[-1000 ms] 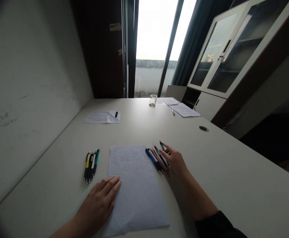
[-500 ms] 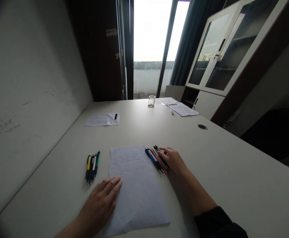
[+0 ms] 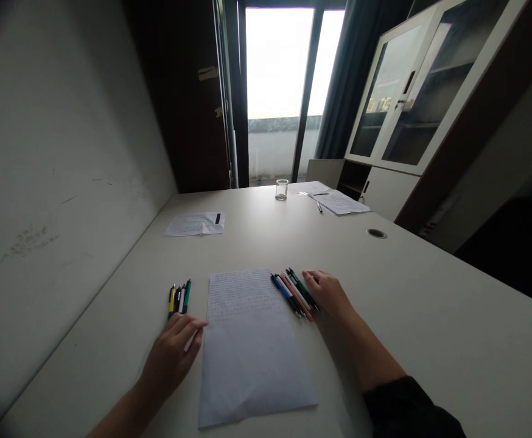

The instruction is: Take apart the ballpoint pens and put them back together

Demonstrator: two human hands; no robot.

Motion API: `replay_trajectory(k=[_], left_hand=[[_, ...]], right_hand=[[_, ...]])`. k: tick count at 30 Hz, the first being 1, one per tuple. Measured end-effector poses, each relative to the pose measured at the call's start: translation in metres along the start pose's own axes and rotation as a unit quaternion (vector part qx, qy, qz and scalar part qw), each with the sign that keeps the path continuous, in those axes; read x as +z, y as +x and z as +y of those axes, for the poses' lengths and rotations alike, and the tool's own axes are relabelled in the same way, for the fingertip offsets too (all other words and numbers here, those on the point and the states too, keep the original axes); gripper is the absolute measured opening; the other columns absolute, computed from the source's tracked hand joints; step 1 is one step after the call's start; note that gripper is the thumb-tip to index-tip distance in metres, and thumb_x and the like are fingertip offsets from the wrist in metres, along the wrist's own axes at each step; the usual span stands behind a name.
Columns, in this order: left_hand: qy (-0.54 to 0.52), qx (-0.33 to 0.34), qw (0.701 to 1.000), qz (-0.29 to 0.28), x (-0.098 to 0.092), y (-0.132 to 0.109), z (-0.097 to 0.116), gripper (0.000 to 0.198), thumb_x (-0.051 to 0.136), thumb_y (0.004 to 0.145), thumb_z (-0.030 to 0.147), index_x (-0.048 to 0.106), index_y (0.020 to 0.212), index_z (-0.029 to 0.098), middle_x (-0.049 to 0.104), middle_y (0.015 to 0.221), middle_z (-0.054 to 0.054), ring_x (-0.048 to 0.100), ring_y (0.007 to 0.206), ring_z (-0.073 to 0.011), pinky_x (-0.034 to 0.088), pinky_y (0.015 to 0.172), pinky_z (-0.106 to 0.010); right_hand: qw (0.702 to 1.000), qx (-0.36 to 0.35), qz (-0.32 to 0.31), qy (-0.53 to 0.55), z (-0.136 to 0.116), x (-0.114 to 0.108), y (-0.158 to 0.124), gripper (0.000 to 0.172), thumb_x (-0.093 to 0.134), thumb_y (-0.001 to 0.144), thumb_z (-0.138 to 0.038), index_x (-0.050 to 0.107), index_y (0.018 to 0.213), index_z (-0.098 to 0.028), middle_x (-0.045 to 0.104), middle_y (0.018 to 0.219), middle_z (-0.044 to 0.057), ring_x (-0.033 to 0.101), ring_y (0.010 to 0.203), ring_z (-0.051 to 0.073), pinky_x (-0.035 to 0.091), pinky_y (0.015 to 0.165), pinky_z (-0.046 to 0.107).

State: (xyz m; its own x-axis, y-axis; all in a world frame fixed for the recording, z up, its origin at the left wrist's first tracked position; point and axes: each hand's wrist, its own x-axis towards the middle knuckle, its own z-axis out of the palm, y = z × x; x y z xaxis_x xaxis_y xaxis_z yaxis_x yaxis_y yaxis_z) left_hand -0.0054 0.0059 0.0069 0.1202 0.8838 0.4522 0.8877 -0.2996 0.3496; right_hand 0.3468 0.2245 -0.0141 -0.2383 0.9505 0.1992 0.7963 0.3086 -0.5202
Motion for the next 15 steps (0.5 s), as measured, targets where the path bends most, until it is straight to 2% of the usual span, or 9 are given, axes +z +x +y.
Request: replay_trajectory(k=[5, 8, 11, 15], left_hand=[[0.086, -0.097, 0.989, 0.072, -0.012, 0.001, -0.051, 0.017, 0.046, 0.093, 0.028, 0.059, 0.086, 0.021, 0.061, 0.082, -0.005, 0.055, 0.078, -0.0233, 0.044, 0.076, -0.037], [0.102, -0.145, 0.981, 0.074, -0.015, -0.001, -0.074, 0.02, 0.045, 0.093, 0.034, 0.056, 0.082, 0.021, 0.061, 0.08, -0.004, 0.056, 0.076, -0.0229, 0.043, 0.074, -0.036], [0.108, -0.186, 0.976, 0.047, -0.013, -0.003, -0.083, 0.02, 0.048, 0.09, 0.036, 0.055, 0.079, 0.021, 0.062, 0.079, -0.004, 0.058, 0.078, -0.0232, 0.043, 0.074, -0.034], [0.117, -0.234, 0.965, 0.002, -0.011, -0.001, -0.084, 0.018, 0.05, 0.086, 0.036, 0.054, 0.075, 0.022, 0.064, 0.079, -0.004, 0.06, 0.079, -0.0227, 0.042, 0.074, -0.031]], right_hand=[[1.0, 0.007, 0.013, -0.006, 0.005, 0.0, 0.001, 0.046, 0.038, 0.095, -0.045, 0.072, 0.107, -0.017, 0.07, 0.113, 0.012, 0.063, 0.106, 0.025, 0.045, 0.09, 0.032], [1.0, 0.01, 0.024, -0.006, 0.006, -0.001, 0.0, 0.046, 0.038, 0.095, -0.046, 0.071, 0.107, -0.016, 0.07, 0.113, 0.012, 0.063, 0.106, 0.026, 0.045, 0.09, 0.032], [0.999, 0.015, 0.04, -0.003, 0.004, -0.003, -0.002, 0.045, 0.039, 0.094, -0.046, 0.071, 0.106, -0.017, 0.071, 0.11, 0.012, 0.065, 0.103, 0.025, 0.046, 0.087, 0.032], [0.997, 0.023, 0.069, 0.0, 0.003, -0.005, -0.004, 0.043, 0.041, 0.093, -0.045, 0.072, 0.104, -0.017, 0.073, 0.106, 0.012, 0.066, 0.098, 0.025, 0.047, 0.083, 0.031]])
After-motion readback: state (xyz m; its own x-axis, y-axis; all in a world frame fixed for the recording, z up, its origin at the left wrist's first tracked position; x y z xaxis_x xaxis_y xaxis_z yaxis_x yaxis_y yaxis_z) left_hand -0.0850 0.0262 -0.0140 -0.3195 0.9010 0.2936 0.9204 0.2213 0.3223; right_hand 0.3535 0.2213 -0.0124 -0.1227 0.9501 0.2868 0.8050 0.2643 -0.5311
